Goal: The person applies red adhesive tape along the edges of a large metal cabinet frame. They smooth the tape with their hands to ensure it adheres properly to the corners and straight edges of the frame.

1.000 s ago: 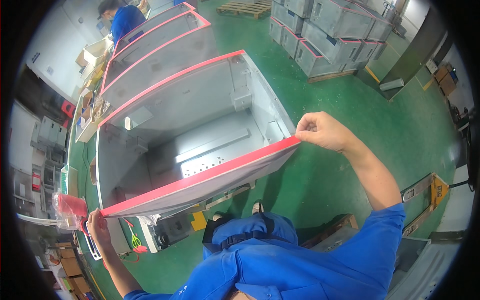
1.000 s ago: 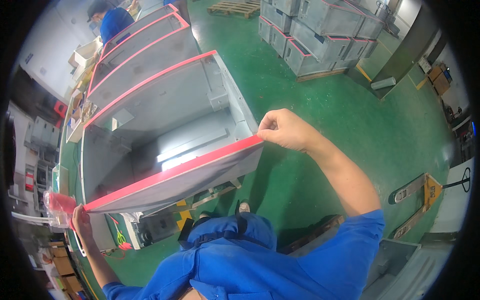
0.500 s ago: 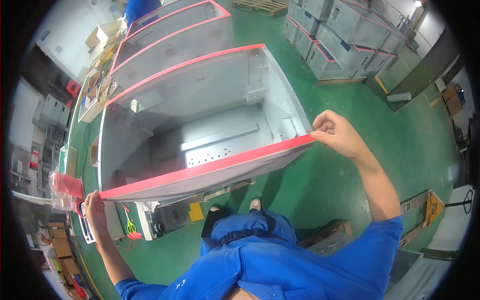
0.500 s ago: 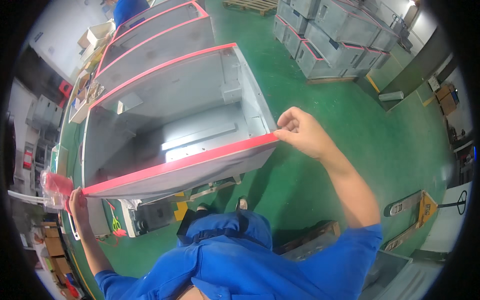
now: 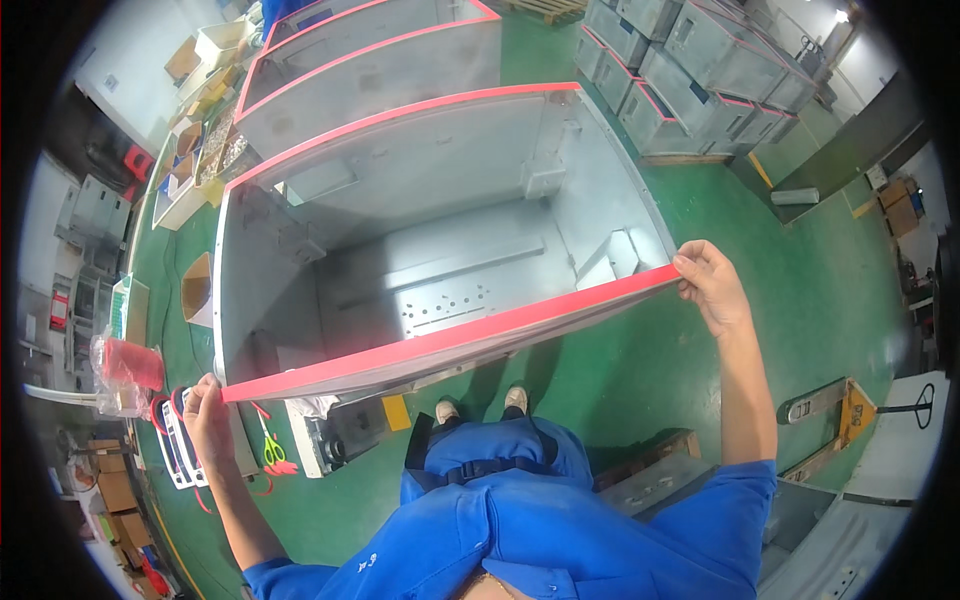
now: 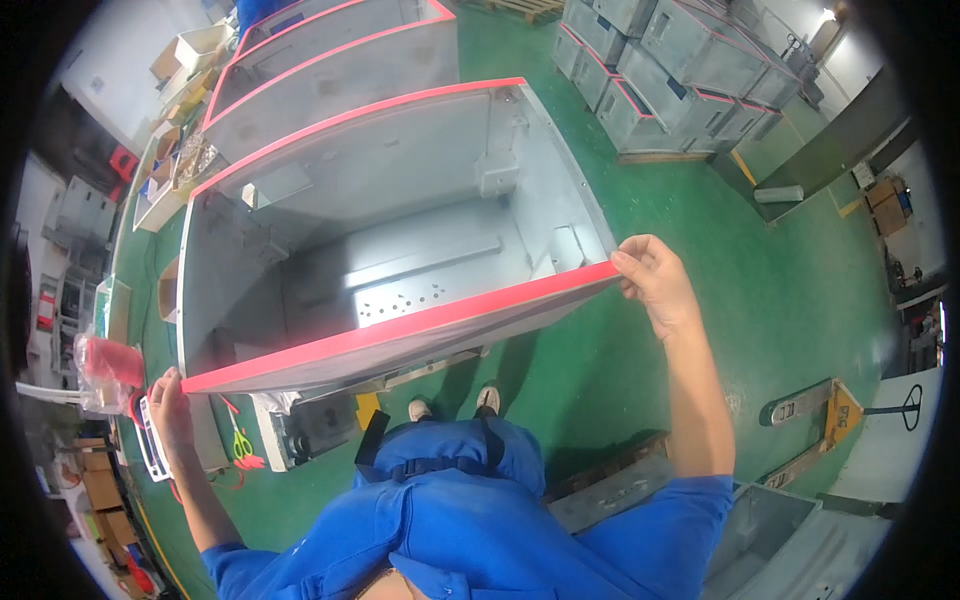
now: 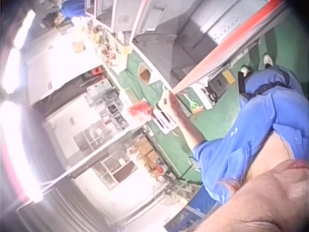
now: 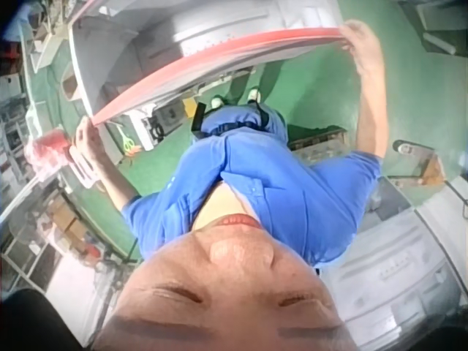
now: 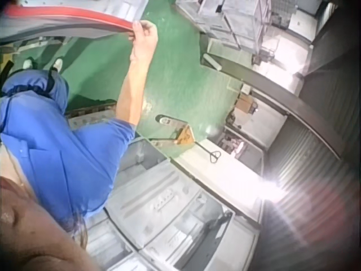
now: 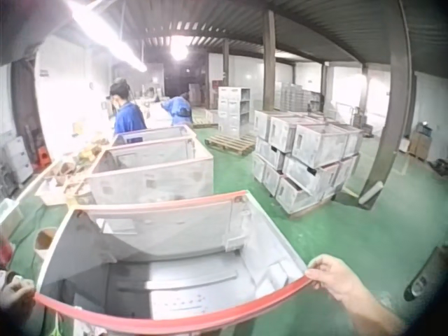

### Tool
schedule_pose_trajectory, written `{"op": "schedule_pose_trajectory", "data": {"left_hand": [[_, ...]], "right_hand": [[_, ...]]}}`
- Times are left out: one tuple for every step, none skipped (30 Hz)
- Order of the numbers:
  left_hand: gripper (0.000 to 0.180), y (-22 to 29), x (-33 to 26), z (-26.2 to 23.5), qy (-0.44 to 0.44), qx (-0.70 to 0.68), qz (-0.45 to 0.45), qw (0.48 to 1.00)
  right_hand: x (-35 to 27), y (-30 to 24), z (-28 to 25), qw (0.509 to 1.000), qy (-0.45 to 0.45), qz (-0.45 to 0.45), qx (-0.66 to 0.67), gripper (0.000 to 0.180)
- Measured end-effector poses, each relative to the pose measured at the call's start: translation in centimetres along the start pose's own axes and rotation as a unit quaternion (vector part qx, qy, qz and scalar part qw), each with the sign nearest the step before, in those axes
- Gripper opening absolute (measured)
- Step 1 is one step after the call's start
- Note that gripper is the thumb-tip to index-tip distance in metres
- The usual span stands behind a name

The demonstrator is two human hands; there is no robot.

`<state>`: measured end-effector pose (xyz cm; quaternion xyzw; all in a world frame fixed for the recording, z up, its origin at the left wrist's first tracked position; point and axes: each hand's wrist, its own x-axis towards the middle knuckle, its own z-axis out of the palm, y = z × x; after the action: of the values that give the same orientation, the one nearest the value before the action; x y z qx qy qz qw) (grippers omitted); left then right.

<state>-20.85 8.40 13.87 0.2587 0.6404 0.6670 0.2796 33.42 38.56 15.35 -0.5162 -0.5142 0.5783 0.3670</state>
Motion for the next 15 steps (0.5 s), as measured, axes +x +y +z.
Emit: {"op": "schedule_pose_trajectory", "data": {"left_hand": [[0.013,0.1,0.0,0.1,-0.001,-0.001,-0.004,1.000],[0.012,0.2,0.0,0.3,-0.002,-0.002,-0.007,1.000],[0.012,0.3,0.0,0.4,-0.002,-0.004,-0.011,1.000],[0.012,0.2,0.1,0.3,-0.012,-0.010,-0.008,1.000],[0.011,0.3,0.1,0.3,-0.021,-0.016,-0.004,1.000],[0.011,0.2,0.2,0.2,-0.029,-0.022,-0.001,0.999],[0.010,0.0,0.2,0.0,-0.035,-0.025,0.001,0.999],[0.009,-0.1,0.3,-0.2,-0.041,-0.027,0.004,0.999],[0.009,-0.3,0.3,-0.4,-0.046,-0.030,0.007,0.998],[0.008,-0.5,0.4,-0.6,-0.050,-0.034,0.009,0.998],[0.008,-0.7,0.5,-0.8,-0.054,-0.037,0.012,0.998],[0.007,-0.7,0.6,-1.0,-0.058,-0.040,0.014,0.997],[0.007,-0.7,0.6,-1.0,-0.055,-0.037,0.011,0.998],[0.007,-0.7,0.5,-0.9,-0.050,-0.033,0.007,0.998],[0.007,-0.6,0.5,-0.8,-0.046,-0.029,0.004,0.999]], "right_hand": [[-0.1,0.0,0.1,1.000,0.007,0.002,0.007,0.023],[-0.1,0.1,0.2,1.000,0.012,0.003,0.014,0.022],[-0.2,0.2,0.3,1.000,0.018,0.004,0.020,0.022],[-0.3,0.2,0.3,0.999,0.022,0.007,0.024,0.022],[-0.3,0.2,0.4,0.999,0.024,0.010,0.029,0.021],[-0.3,0.3,0.4,0.999,0.026,0.012,0.033,0.021],[-0.4,0.3,0.5,0.999,0.033,0.011,0.027,0.019],[-0.5,0.3,0.6,0.999,0.040,0.009,0.022,0.018],[-0.5,0.4,0.7,0.999,0.046,0.006,0.016,0.016],[-0.5,0.5,0.7,0.999,0.051,0.003,0.010,0.018],[-0.5,0.7,0.6,0.998,0.057,0.000,0.004,0.019],[-0.5,0.7,0.6,0.998,0.062,-0.004,-0.002,0.021],[-0.6,0.7,0.6,0.997,0.073,-0.011,-0.016,0.021],[-0.6,0.8,0.6,0.996,0.083,-0.017,-0.031,0.021],[-0.7,0.8,0.8,0.994,0.093,-0.024,-0.045,0.021]]}}
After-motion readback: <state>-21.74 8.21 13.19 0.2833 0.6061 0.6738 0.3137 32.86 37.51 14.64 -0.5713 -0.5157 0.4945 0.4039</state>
